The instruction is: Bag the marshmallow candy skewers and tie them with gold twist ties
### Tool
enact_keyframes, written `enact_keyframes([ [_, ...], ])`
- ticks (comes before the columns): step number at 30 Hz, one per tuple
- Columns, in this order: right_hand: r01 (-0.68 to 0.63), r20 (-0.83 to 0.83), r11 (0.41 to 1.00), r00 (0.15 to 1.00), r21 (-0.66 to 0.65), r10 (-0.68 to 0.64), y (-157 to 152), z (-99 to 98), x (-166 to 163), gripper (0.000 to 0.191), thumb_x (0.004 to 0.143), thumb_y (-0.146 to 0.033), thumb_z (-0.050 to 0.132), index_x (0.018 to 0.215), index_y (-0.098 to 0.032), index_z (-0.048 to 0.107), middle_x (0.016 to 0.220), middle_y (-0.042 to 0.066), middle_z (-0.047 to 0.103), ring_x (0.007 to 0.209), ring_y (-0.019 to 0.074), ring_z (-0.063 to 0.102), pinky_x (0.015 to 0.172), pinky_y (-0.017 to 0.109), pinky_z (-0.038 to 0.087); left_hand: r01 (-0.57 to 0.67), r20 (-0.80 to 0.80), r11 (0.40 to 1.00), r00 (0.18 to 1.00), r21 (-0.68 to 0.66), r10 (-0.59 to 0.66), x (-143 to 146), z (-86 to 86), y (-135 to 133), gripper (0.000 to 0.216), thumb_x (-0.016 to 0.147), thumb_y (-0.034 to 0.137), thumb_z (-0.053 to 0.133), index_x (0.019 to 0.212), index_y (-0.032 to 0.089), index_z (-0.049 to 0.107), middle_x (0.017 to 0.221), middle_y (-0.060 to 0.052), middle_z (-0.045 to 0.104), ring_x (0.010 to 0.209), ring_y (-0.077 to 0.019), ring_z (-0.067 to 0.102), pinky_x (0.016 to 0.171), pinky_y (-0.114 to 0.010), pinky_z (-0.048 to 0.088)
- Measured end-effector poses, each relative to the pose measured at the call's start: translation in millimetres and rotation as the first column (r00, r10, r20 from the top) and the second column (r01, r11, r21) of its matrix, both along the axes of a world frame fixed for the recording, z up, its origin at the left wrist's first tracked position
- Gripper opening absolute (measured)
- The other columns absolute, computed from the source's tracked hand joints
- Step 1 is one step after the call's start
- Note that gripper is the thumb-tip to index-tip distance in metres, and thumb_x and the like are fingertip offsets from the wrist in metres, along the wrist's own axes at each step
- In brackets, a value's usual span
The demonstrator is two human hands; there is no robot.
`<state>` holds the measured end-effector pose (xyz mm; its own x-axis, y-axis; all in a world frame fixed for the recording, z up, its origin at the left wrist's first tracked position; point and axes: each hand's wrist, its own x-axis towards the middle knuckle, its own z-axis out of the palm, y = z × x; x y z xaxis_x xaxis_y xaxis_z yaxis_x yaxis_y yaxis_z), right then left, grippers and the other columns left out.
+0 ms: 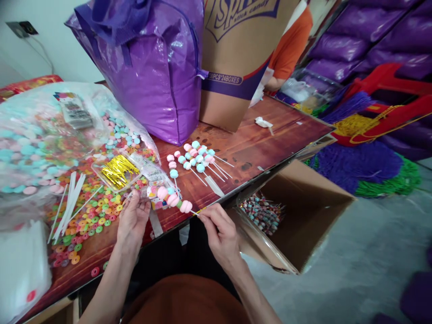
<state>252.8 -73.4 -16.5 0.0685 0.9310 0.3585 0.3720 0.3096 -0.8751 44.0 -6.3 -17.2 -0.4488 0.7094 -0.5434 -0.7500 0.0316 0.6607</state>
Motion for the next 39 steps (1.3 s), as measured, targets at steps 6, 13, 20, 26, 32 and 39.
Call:
enact_keyframes([
  [6, -0.075, 0.098, 0.997, 0.992, -0.023, 0.077, 4.1, -1.1, 10.3, 0.017, 0.097, -0.017, 0.052, 0.086, -0.021, 0.064, 0.08, 0.003, 0.058, 0.073, 0.0163, 0.057, 0.067, 0.029, 0.045, 0.064, -0.031, 0.997, 0.998, 0.047, -0.063, -5.9, -5.7, -1.4, 0.037, 0.055, 0.021, 0.093, 0.078, 0.017, 0.064, 0.072, 0.004, 0.071, 0.059, -0.008, 0.063, 0.06, -0.021, 0.048],
  [13, -0.196, 0.106, 0.975, 0.973, -0.102, 0.207, 8.6, 9.9, 20.7, 0.022, 0.099, -0.022, 0.05, 0.083, -0.02, 0.065, 0.079, 0.003, 0.059, 0.072, 0.0163, 0.057, 0.067, 0.029, 0.045, 0.232, -0.209, 0.968, 0.955, 0.095, -0.208, -9.0, 2.0, -1.7, 0.043, 0.049, 0.032, 0.095, 0.078, 0.016, 0.068, 0.075, 0.001, 0.071, 0.062, -0.0115, 0.065, 0.059, -0.022, 0.05],
  [20, -0.158, 0.085, 0.981, 0.982, -0.116, 0.169, 7.0, 4.0, 4.5, 0.023, 0.1, -0.022, 0.048, 0.082, -0.021, 0.062, 0.078, 0.003, 0.058, 0.072, 0.0159, 0.056, 0.067, 0.029, 0.045, 0.269, -0.323, 0.955, 0.921, 0.127, -0.216, 0.2, -2.9, -6.1, 0.037, 0.06, 0.037, 0.09, 0.083, 0.015, 0.07, 0.079, -0.002, 0.072, 0.065, -0.0131, 0.065, 0.059, -0.023, 0.051],
  [26, -0.137, 0.115, 0.986, 0.982, -0.093, 0.147, 5.9, -2.2, -3.4, 0.02, 0.1, -0.022, 0.05, 0.085, -0.02, 0.064, 0.08, 0.003, 0.057, 0.073, 0.016, 0.055, 0.067, 0.029, 0.045, 0.195, -0.27, 0.964, 0.953, 0.181, -0.142, 2.0, -2.5, -5.8, 0.036, 0.062, 0.039, 0.089, 0.082, 0.018, 0.068, 0.08, -0.001, 0.072, 0.067, -0.0133, 0.067, 0.062, -0.022, 0.053],
  [32, -0.114, 0.156, 0.991, 0.98, -0.075, 0.124, 7.2, -3.1, -11.6, 0.019, 0.099, -0.019, 0.05, 0.084, -0.02, 0.062, 0.077, 0.002, 0.054, 0.07, 0.0147, 0.054, 0.065, 0.028, 0.043, 0.269, -0.247, 0.953, 0.942, 0.142, -0.229, 5.9, -0.1, -10.6, 0.04, 0.063, 0.042, 0.088, 0.088, 0.016, 0.071, 0.084, -0.003, 0.073, 0.072, -0.0137, 0.069, 0.066, -0.023, 0.055],
  [39, -0.092, 0.204, 0.994, 0.974, -0.057, 0.102, 5.3, -7.6, -23.2, 0.022, 0.1, -0.021, 0.047, 0.086, -0.021, 0.064, 0.079, 0.003, 0.054, 0.071, 0.0157, 0.055, 0.069, 0.028, 0.046, 0.302, -0.245, 0.943, 0.933, 0.137, -0.263, 15.8, -4.4, -18.0, 0.035, 0.067, 0.037, 0.086, 0.092, 0.017, 0.071, 0.092, -0.004, 0.073, 0.085, -0.0158, 0.07, 0.079, -0.029, 0.056],
])
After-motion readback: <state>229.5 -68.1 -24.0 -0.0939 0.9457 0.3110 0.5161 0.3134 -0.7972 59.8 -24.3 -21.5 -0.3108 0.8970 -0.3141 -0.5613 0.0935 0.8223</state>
